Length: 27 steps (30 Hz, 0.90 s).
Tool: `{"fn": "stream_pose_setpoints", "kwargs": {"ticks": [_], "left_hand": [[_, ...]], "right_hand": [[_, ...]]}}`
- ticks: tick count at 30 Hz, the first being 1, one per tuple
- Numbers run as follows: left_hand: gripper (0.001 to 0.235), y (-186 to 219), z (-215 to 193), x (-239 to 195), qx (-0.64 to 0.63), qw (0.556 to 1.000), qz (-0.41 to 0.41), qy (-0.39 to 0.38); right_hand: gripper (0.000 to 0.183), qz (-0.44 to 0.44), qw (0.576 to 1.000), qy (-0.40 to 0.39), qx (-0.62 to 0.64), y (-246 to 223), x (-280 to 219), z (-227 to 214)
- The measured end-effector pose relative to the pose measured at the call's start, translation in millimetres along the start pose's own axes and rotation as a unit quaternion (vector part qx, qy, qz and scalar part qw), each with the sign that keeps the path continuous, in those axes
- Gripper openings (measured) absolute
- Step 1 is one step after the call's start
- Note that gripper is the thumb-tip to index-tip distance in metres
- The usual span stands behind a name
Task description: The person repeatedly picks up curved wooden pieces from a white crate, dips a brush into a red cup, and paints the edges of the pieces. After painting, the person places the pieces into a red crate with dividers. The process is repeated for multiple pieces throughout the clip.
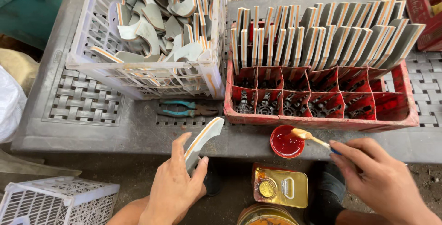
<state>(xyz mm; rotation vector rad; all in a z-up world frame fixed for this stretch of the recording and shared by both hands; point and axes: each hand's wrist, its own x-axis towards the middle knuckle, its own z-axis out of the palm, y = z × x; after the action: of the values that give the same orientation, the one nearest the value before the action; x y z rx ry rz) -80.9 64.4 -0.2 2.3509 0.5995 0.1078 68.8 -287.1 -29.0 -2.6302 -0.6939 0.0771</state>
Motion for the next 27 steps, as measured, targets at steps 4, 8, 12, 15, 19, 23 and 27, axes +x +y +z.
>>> {"fn": "stream_pose_setpoints", "kwargs": {"ticks": [4,8,12,15,19,23,27], "left_hand": [[0.067,8.4,0.7,3.6,0.024,0.999,-0.01,-0.03],[0.071,12.2,6.2,0.8,0.035,0.998,-0.029,-0.045],[0.074,15.4,9.0,4.9,0.055,0.996,-0.012,-0.062],[0.075,15.4,12.4,4.7,0.061,0.995,-0.006,-0.075],[0.074,11.4,14.4,4.4,0.058,0.996,0.011,-0.071],[0.073,6.3,14.6,4.6,0.062,0.995,0.007,-0.072],[0.054,4.0,15.4,5.0,0.02,0.998,0.028,-0.045]], "right_hand": [[0.036,-0.011,1.0,-0.016,-0.006,-3.2,-2.8,14.3],[0.034,0.039,0.999,-0.018,-0.013,1.7,-9.9,19.2],[0.036,-0.019,0.997,-0.071,0.011,-0.3,-14.6,32.0],[0.033,-0.023,0.99,-0.118,0.071,-1.0,-15.7,38.7],[0.036,0.039,0.983,-0.138,0.113,2.8,-23.4,48.5],[0.027,-0.046,0.97,-0.151,0.184,10.0,-27.6,63.0],[0.027,0.012,0.9,-0.23,0.37,25.1,-26.8,59.3]]}}
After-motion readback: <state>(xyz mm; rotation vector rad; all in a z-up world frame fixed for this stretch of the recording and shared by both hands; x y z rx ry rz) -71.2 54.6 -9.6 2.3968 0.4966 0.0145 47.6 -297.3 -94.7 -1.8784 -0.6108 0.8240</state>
